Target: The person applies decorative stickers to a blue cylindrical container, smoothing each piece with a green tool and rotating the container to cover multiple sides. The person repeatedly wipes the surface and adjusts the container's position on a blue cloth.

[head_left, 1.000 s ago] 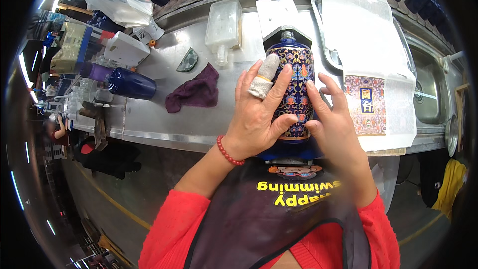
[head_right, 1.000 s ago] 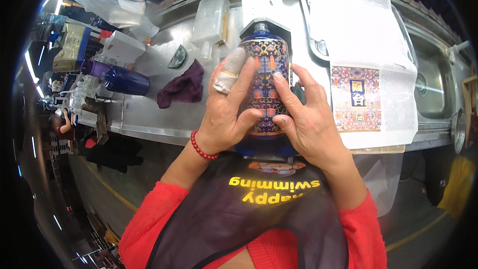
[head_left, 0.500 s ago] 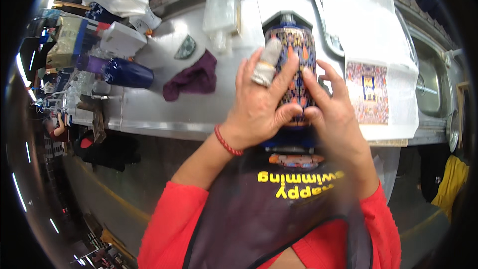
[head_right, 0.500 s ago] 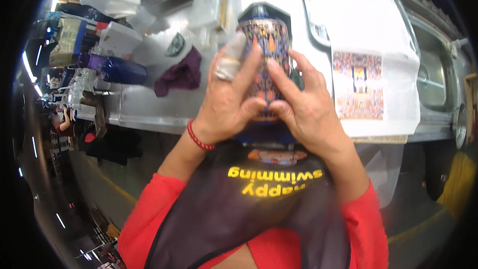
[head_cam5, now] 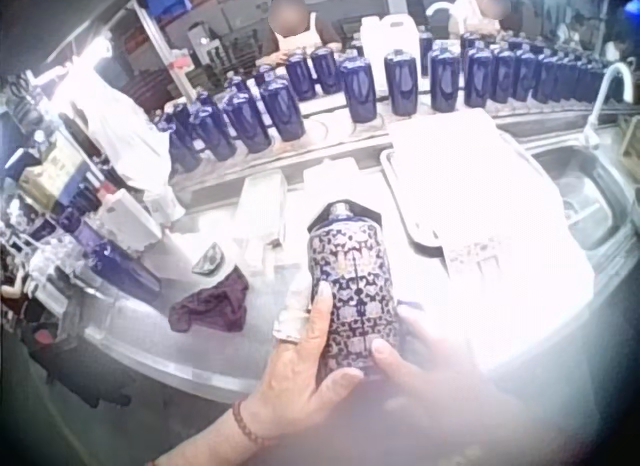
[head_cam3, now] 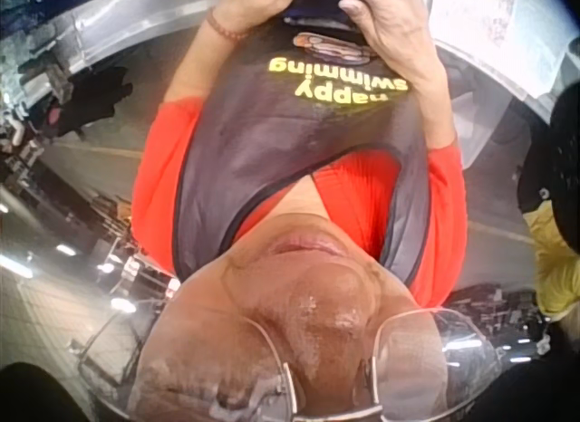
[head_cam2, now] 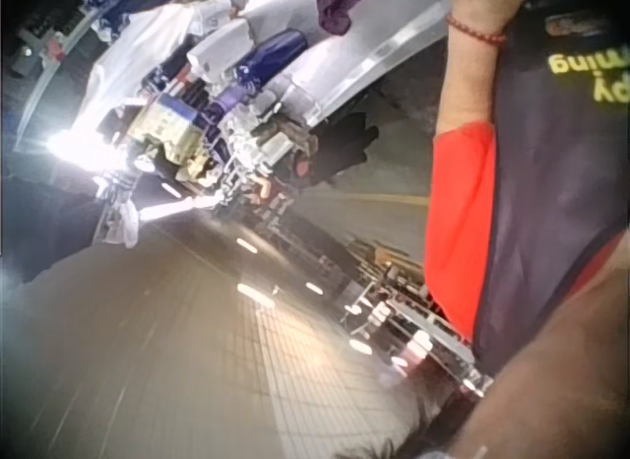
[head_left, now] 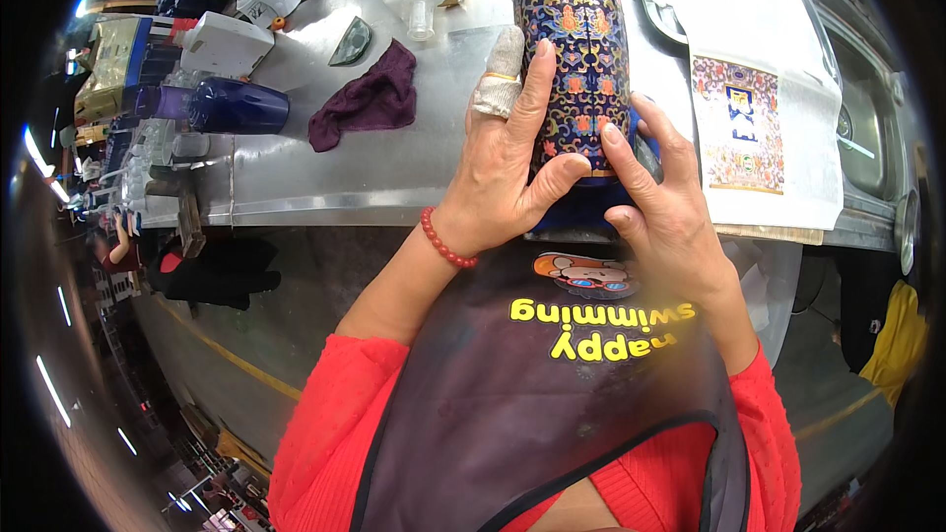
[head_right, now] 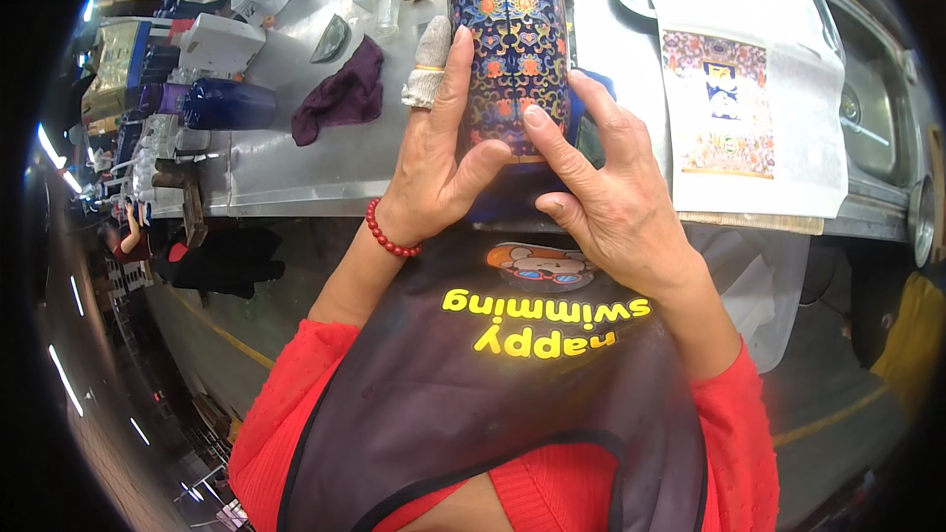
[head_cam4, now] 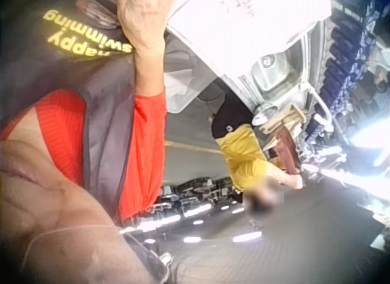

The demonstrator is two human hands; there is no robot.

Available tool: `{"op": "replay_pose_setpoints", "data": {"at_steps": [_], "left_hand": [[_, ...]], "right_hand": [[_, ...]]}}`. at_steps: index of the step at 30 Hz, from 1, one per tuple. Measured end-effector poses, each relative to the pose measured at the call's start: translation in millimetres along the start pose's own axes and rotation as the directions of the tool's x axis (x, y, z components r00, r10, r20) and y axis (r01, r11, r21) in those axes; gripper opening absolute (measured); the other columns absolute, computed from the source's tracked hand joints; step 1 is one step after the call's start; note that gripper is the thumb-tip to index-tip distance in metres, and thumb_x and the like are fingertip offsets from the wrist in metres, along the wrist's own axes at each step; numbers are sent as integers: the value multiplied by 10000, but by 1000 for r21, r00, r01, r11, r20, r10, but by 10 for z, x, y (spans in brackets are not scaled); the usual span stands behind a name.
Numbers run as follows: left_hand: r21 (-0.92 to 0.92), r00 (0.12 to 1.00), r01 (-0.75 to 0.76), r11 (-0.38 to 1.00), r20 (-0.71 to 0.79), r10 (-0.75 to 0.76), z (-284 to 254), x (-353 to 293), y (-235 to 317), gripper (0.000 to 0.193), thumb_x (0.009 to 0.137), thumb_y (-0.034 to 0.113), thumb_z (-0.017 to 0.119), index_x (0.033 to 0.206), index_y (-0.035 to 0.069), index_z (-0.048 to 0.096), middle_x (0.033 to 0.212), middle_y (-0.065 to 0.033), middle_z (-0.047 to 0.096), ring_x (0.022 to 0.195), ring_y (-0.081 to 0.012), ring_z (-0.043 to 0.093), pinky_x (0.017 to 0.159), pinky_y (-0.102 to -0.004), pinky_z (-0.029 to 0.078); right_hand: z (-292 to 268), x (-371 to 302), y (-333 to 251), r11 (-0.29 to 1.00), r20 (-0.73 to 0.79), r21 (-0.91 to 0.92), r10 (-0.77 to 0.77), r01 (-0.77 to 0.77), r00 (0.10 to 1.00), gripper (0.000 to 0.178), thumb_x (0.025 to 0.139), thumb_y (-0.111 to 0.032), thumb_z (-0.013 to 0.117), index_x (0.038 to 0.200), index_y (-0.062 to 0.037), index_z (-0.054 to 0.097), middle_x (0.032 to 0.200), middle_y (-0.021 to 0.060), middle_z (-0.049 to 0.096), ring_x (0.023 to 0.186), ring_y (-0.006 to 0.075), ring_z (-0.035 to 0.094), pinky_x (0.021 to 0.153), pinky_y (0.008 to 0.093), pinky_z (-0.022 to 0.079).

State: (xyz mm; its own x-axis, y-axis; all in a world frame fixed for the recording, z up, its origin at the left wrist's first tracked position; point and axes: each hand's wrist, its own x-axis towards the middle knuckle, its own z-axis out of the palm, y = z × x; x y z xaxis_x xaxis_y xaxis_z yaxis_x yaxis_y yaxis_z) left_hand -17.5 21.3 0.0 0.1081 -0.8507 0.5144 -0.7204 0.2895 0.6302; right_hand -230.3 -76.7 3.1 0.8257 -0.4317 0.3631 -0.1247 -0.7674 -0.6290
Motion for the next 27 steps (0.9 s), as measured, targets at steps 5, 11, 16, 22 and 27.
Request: {"op": "replay_pose_setpoints", "data": {"at_steps": [5, 11, 16, 22, 27], "left_hand": [[36, 1000, 6, 999, 9, -6, -11, -7, 0, 907, 967, 533, 634, 1614, 9, 276, 1561, -336, 354, 1420, -508, 375, 1181, -534, 274], [-85, 998, 63, 994, -16, -64, -34, -26, 50, 823, 1013, 471, 597, 1605, -7, 286, 1574, -308, 361, 1449, -469, 363, 1200, -496, 259], [-99, 990, 137, 986, -25, -140, 0, -59, 115, 761, 1050, 421, 553, 1597, -33, 282, 1584, -290, 362, 1462, -442, 360, 1207, -474, 258], [-108, 987, 158, 981, 6, -158, 19, -63, 101, 766, 1047, 422, 555, 1600, -30, 277, 1588, -302, 342, 1463, -455, 351, 1209, -485, 257], [-88, 991, 132, 987, 4, -133, 10, -70, 91, 780, 1041, 430, 568, 1599, -31, 280, 1585, -301, 347, 1452, -454, 366, 1202, -489, 267]], "right_hand": [[9, -20, -1, 1000, -3, -21, -19, 19, 1000, 538, 994, -425, 619, 1473, -183, 582, 1550, 248, 378, 1303, 431, 474, 1097, 493, 412], [16, -49, 8, 1000, -27, 21, -17, 18, 999, 559, 988, -421, 627, 1482, -168, 565, 1545, 262, 376, 1321, 440, 467, 1100, 499, 411], [6, -46, 26, 999, -22, -18, -37, 37, 999, 573, 945, -360, 690, 1471, -165, 573, 1535, 258, 385, 1316, 445, 473, 1092, 508, 415], [-23, -38, 32, 994, -17, -36, -107, 106, 994, 572, 912, -336, 725, 1445, -169, 597, 1524, 249, 396, 1302, 442, 485, 1076, 510, 429], [-10, -51, 44, 996, -29, 15, -90, 91, 995, 551, 931, -367, 702, 1430, -151, 610, 1522, 253, 406, 1295, 437, 494, 1073, 506, 435]]}}
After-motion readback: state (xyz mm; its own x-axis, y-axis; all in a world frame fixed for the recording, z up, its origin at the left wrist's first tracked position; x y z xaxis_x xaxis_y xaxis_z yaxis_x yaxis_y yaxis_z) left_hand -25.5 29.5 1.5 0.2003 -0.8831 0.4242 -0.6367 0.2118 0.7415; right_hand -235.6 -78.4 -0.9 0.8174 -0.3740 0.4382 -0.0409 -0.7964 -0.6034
